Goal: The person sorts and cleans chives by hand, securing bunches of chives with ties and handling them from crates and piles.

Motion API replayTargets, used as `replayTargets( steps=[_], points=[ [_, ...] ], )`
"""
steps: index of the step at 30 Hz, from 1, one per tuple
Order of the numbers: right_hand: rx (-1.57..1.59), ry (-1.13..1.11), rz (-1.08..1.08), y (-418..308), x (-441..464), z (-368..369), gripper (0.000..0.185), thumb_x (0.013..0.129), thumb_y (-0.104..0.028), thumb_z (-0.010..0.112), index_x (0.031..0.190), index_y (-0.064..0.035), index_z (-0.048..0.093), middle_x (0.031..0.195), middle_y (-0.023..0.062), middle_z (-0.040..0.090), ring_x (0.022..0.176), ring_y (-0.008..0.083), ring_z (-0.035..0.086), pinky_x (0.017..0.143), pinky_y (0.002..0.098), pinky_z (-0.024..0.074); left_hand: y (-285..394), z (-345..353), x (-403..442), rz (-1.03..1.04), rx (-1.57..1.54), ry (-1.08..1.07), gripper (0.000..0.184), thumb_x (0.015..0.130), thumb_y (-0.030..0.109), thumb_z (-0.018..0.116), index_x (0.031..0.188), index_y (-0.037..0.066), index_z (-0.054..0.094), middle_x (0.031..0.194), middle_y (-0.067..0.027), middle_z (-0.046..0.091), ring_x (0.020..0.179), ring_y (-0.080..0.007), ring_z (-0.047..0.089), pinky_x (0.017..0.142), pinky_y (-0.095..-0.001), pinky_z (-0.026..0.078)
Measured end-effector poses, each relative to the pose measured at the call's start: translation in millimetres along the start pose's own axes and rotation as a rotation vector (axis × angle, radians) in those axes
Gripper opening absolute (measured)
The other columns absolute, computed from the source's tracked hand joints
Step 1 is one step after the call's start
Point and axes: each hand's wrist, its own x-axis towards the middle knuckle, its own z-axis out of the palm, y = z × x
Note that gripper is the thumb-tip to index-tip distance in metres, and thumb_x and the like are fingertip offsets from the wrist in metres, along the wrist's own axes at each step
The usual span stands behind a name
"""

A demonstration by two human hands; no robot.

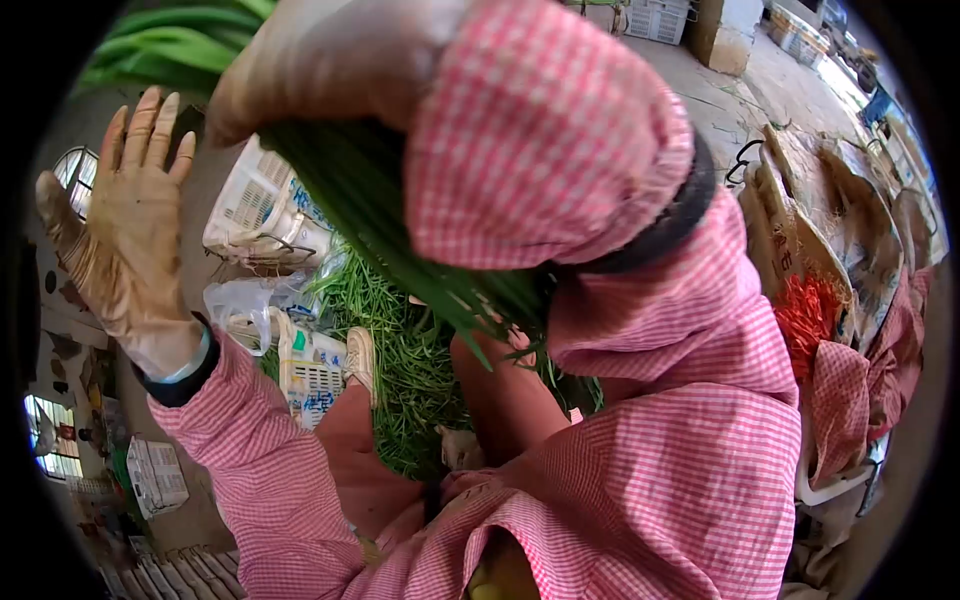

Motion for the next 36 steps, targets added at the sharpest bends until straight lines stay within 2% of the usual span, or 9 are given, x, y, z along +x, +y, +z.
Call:
replayTargets(
  steps=[2,5,11,19,24,28,30,33,36],
  points=[
    [-0.026,0.078,0.039,17.1,-32.0,-31.8,0.036,0.066,-0.018,0.069,0.094,0.0015,0.058,0.074,0.0097,0.062,0.069,0.0171,0.061,0.063,0.0288,0.0501,-51.9,-4.6,-0.8,-0.019,0.247,0.189,0.123,0.059,0.067,0.062,0.133,-0.004,-0.005,0.14,-0.0242,-0.004,0.132,-0.0299,-0.002,0.108,-0.0391,0.001],
    [-0.13,0.392,0.183,57.0,-73.8,-77.9,0.048,0.059,-0.012,0.076,0.101,-0.0001,0.055,0.079,0.0064,0.06,0.068,0.0158,0.058,0.062,0.0279,0.0494,-162.5,-30.2,-20.3,-0.277,0.188,0.438,0.122,0.056,0.084,0.038,0.136,0.005,-0.01,0.14,-0.0234,-0.01,0.132,-0.0304,-0.005,0.106,-0.0393,-0.002],
    [-0.401,0.53,0.629,260.1,-50.7,-92.0,0.054,0.06,-0.012,0.076,0.105,0.0038,0.052,0.093,0.0137,0.062,0.083,0.0211,0.059,0.075,0.0285,0.0471,-362.1,-53.5,-122.5,-0.697,0.109,0.591,0.116,0.061,0.082,0.037,0.137,0.007,-0.007,0.144,-0.0144,-0.007,0.132,-0.0277,-0.003,0.105,-0.0439,-0.001],
    [-0.769,0.63,0.926,376.3,-3.4,-58.1,0.063,0.061,-0.019,0.076,0.109,0.0011,0.039,0.105,0.0182,0.052,0.094,0.032,0.056,0.08,0.0367,0.0467,-427.9,-60.4,-132.7,-1.121,0.813,0.495,0.129,0.053,0.084,0.045,0.133,-0.009,0.004,0.139,-0.0273,0.008,0.131,-0.035,0.005,0.106,-0.0416,0.006],
    [-0.869,0.936,0.69,454.3,-14.7,-40.2,0.055,0.079,-0.016,0.054,0.126,-0.0008,0.029,0.112,0.0199,0.047,0.103,0.0334,0.046,0.085,0.0393,0.0417,-454.7,-52.3,-137.1,-1.182,1.109,0.242,0.135,0.045,0.083,0.053,0.133,-0.007,0.006,0.14,-0.0258,0.008,0.131,-0.0347,0.003,0.106,-0.0434,0.006],
    [-0.836,0.58,0.351,355.0,-56.3,-70.6,0.067,0.073,-0.007,0.06,0.13,0.0028,0.027,0.12,0.0251,0.043,0.109,0.0391,0.042,0.092,0.0446,0.0346,-448.8,-44.2,-132.3,-1.168,1.209,0.185,0.135,0.044,0.084,0.051,0.132,-0.009,0.009,0.138,-0.0266,0.015,0.13,-0.0358,0.012,0.103,-0.0476,0.009],
    [-0.739,0.86,0.259,367.5,-55.7,-117.2,0.057,0.079,-0.016,0.057,0.126,0.0045,0.033,0.116,0.0281,0.044,0.107,0.0408,0.043,0.09,0.044,0.0354,-455.4,-39.5,-132.8,-1.129,1.283,0.204,0.134,0.045,0.084,0.049,0.131,-0.011,0.01,0.136,-0.0276,0.02,0.128,-0.0359,0.015,0.102,-0.0488,0.011],
    [-0.639,0.793,0.804,412.0,-56.8,-147.8,0.048,0.09,-0.035,0.039,0.117,0.0042,0.043,0.099,0.0263,0.056,0.095,0.0412,0.052,0.082,0.0423,0.041,-454.0,-33.4,-133.0,-1.135,1.294,0.24,0.134,0.046,0.082,0.053,0.131,-0.011,0.01,0.134,-0.0286,0.023,0.127,-0.0365,0.019,0.102,-0.0486,0.013],
    [-0.347,0.755,0.778,449.7,-52.1,-106.5,0.045,0.092,-0.036,0.033,0.105,0.0003,0.055,0.091,0.0246,0.06,0.089,0.0377,0.057,0.075,0.0427,0.0436,-467.9,-29.0,-147.8,-0.99,0.804,0.394,0.128,0.048,0.064,0.071,0.131,-0.01,0.01,0.129,-0.0307,0.028,0.119,-0.0391,0.031,0.101,-0.0423,0.023]
  ],
)
